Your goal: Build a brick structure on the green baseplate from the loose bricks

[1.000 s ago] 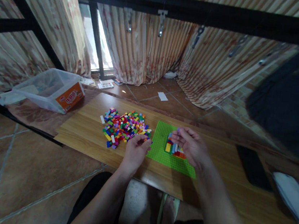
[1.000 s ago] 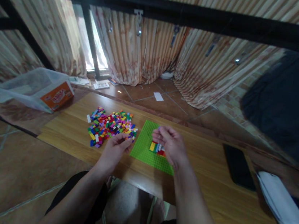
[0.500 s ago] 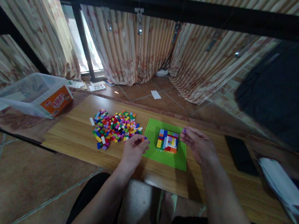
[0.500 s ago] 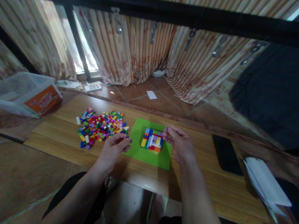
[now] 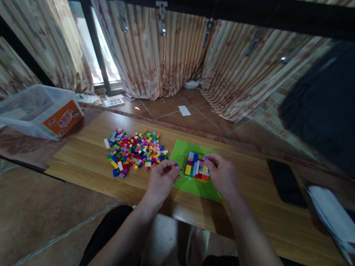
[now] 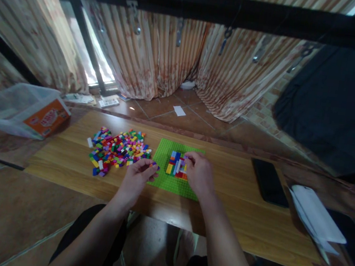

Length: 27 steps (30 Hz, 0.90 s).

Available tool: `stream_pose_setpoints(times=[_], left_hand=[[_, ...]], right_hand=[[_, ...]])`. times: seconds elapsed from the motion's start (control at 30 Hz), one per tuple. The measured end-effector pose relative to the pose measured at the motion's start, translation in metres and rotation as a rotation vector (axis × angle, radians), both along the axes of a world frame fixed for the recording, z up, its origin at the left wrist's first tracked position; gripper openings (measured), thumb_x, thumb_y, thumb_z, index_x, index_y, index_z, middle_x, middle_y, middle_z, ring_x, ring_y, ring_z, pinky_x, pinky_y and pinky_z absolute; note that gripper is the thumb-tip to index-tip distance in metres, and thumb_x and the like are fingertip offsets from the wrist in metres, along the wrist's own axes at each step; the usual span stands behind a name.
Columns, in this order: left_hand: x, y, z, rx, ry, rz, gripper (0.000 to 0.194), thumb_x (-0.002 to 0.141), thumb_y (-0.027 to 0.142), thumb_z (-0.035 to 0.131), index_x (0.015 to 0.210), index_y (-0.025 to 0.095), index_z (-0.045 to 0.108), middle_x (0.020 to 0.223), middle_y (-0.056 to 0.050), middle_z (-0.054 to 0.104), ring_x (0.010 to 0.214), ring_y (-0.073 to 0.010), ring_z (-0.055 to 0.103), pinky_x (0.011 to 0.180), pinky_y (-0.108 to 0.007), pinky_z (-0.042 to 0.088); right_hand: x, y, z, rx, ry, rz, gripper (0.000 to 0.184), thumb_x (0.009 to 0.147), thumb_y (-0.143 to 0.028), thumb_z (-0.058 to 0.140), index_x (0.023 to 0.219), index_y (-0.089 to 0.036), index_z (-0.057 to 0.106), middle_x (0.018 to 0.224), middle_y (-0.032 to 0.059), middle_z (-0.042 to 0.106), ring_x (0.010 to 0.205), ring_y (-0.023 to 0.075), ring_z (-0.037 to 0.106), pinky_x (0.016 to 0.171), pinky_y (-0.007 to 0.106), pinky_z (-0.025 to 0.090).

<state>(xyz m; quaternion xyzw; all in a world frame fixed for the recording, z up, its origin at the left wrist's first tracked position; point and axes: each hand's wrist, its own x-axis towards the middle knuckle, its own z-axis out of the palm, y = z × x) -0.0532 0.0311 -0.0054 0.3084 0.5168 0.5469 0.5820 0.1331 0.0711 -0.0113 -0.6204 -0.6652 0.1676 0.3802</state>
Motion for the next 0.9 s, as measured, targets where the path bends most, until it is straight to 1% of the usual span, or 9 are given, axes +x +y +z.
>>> stream_pose_setpoints(times=[0.1,0.2,0.33,0.47,0.63,0.77,0.9], left_hand=[[0.0,-0.001,0.0,0.005,-0.026,0.001,0.018,0.066,0.026,0.073,0.076,0.015,0.063,0.066,0.001,0.063,0.057,-0.011,0.06,0.054,-0.022,0.043],[0.0,-0.001,-0.001,0.007,-0.057,0.009,0.017,0.066,0.025,0.073,0.077,0.016,0.063,0.066,0.001,0.063,0.059,-0.0125,0.062,0.057,-0.023,0.046],[-0.002,0.001,-0.003,-0.007,-0.077,0.022,0.016,0.065,0.023,0.072,0.076,0.016,0.063,0.062,0.002,0.062,0.057,-0.0126,0.061,0.056,-0.024,0.046],[-0.004,0.002,-0.003,-0.011,-0.071,0.02,0.015,0.065,0.022,0.072,0.076,0.016,0.063,0.062,0.002,0.062,0.057,-0.0122,0.061,0.056,-0.023,0.046],[-0.006,0.002,-0.001,-0.005,-0.093,0.018,0.018,0.063,0.024,0.075,0.075,0.016,0.063,0.062,0.003,0.061,0.056,-0.0119,0.06,0.056,-0.024,0.046],[-0.006,0.004,0.0,-0.011,-0.118,0.018,0.02,0.06,0.024,0.076,0.072,0.016,0.063,0.062,0.003,0.061,0.055,-0.0119,0.06,0.055,-0.023,0.045],[-0.006,0.004,0.0,-0.017,-0.12,0.031,0.02,0.06,0.024,0.077,0.072,0.016,0.063,0.062,0.003,0.061,0.054,-0.0117,0.059,0.055,-0.023,0.045]], right_hand=[[-0.009,-0.001,0.002,0.005,-0.023,0.052,0.021,0.085,-0.029,0.053,0.088,-0.022,0.072,0.089,0.0064,0.072,0.081,0.0213,0.065,0.079,0.037,0.05],[-0.018,-0.002,0.003,0.009,-0.031,0.107,0.021,0.086,-0.028,0.052,0.087,-0.023,0.072,0.091,0.0057,0.07,0.082,0.0208,0.064,0.079,0.036,0.049],[-0.026,0.001,0.0,0.035,-0.029,0.129,0.019,0.086,-0.028,0.056,0.083,-0.024,0.074,0.093,0.0058,0.067,0.089,0.0214,0.062,0.084,0.037,0.048],[-0.03,0.005,-0.009,0.055,-0.071,0.067,0.013,0.082,-0.028,0.064,0.08,-0.026,0.076,0.102,0.0069,0.063,0.101,0.0246,0.058,0.092,0.041,0.046],[-0.031,0.006,-0.018,0.053,-0.179,-0.003,0.012,0.079,-0.025,0.067,0.081,-0.027,0.078,0.111,0.0093,0.061,0.11,0.029,0.054,0.096,0.047,0.044],[-0.03,0.006,-0.021,0.053,-0.171,-0.082,0.012,0.077,-0.023,0.067,0.079,-0.027,0.078,0.109,0.0099,0.061,0.11,0.0294,0.054,0.097,0.048,0.043],[-0.03,0.008,-0.022,0.003,-0.124,-0.106,0.009,0.074,-0.023,0.069,0.078,-0.024,0.078,0.108,0.0115,0.061,0.109,0.0296,0.056,0.097,0.048,0.044]])
